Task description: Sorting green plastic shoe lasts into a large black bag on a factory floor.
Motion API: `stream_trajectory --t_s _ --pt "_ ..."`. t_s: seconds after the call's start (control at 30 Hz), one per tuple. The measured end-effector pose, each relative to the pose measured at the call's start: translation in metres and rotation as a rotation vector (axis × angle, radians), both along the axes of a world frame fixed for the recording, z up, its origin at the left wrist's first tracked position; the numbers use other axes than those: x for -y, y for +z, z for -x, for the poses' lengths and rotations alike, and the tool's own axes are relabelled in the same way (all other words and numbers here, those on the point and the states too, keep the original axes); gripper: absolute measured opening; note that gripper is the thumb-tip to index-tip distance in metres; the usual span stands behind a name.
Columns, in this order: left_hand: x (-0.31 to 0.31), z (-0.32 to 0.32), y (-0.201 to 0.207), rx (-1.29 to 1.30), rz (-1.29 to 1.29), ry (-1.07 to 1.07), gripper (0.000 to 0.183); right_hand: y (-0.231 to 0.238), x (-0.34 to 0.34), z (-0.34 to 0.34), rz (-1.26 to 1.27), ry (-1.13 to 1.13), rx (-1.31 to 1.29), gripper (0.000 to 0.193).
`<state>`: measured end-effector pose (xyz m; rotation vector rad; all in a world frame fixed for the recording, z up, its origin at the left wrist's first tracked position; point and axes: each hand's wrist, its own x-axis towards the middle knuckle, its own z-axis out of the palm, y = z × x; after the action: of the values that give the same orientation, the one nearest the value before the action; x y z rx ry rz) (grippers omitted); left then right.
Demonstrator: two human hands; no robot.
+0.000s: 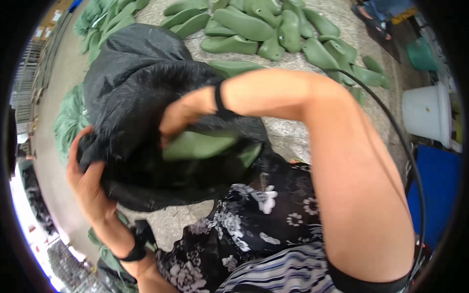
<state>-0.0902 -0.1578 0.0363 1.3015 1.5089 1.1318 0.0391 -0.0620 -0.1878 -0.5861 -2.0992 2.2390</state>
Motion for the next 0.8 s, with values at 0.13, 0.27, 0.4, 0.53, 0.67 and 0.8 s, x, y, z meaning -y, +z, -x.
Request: stream_trajectory --t_s 0.13,0.27,0.4,0.53,0.67,0.8 --pt "0.021 0.031 0.012 0.134 0.030 0.067 0.051 0.011 -0.010 0.047 -0.383 -0.275 -0.134 0.069" --pt "0.003 0.037 -0.019 0.203 0.012 0.075 0.044 0.025 -0.016 0.052 -0.967 -0.676 -0.317 0.066" --pt "-0.003 0.052 -0.043 0.363 0.005 0.077 0.036 0.039 0.039 0.025 -0.773 -0.452 0.122 0.060" --pt "-0.016 0.030 -0.049 0.405 0.004 0.078 0.034 0.034 0.091 -0.116 -1.303 -0.603 -0.185 0.040" --pt "-0.016 0.024 -0.052 0.426 0.022 0.091 0.033 -0.017 0.040 -0.186 -1.427 -1.041 0.688 0.055" --pt "-0.020 0.021 -0.048 0.408 -0.029 0.090 0.033 -0.057 0.014 -0.216 -0.838 -0.851 0.869 0.043"
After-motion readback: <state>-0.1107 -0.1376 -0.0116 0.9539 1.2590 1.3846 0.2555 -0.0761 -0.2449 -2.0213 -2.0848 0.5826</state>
